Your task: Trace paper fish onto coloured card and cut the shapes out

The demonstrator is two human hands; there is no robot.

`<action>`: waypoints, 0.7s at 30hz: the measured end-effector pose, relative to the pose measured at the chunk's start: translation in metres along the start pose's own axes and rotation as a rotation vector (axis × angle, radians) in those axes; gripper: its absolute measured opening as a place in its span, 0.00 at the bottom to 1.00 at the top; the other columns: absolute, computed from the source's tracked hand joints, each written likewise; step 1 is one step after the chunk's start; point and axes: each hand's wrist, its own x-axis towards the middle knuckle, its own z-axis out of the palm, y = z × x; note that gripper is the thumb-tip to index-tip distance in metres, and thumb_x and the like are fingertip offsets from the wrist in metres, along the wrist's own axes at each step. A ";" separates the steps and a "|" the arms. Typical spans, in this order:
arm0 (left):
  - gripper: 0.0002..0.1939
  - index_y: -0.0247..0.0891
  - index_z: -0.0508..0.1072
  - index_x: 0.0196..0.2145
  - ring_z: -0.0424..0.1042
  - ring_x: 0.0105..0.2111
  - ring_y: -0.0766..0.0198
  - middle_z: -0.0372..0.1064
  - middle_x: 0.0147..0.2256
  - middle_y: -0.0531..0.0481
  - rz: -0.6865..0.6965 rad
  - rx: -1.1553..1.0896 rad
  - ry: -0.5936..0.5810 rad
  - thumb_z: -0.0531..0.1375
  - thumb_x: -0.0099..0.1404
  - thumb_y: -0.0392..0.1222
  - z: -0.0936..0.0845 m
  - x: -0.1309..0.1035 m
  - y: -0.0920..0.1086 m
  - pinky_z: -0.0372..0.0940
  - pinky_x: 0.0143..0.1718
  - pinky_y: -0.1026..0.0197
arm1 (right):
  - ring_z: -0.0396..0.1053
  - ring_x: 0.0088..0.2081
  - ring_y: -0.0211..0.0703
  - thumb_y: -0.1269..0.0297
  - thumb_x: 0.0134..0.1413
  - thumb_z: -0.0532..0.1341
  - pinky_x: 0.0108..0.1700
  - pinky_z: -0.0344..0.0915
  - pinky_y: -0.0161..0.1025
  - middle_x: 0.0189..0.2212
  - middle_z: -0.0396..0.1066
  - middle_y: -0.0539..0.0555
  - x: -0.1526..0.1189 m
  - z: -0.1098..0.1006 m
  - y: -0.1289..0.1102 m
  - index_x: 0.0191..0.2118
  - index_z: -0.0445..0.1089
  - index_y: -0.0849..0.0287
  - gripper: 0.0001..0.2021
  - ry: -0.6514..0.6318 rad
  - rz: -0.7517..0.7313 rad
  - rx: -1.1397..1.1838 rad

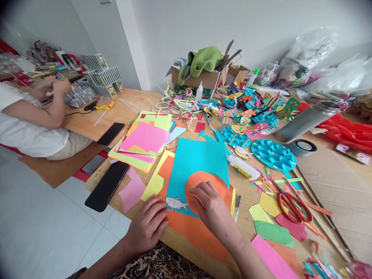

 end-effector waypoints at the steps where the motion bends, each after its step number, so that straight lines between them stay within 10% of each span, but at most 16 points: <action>1: 0.11 0.32 0.73 0.44 0.66 0.52 0.49 0.72 0.42 0.40 0.000 -0.002 0.002 0.56 0.65 0.34 0.000 0.000 0.000 0.65 0.56 0.42 | 0.67 0.38 0.47 0.70 0.64 0.53 0.36 0.67 0.43 0.35 0.70 0.57 -0.001 -0.001 0.000 0.42 0.70 0.56 0.08 0.009 0.010 0.012; 21: 0.11 0.32 0.73 0.44 0.66 0.52 0.50 0.72 0.42 0.41 -0.024 -0.002 0.022 0.56 0.65 0.34 0.002 -0.001 0.001 0.64 0.57 0.44 | 0.64 0.37 0.47 0.72 0.63 0.55 0.36 0.66 0.44 0.34 0.68 0.56 -0.015 0.030 -0.004 0.40 0.72 0.57 0.09 -0.057 -0.055 0.054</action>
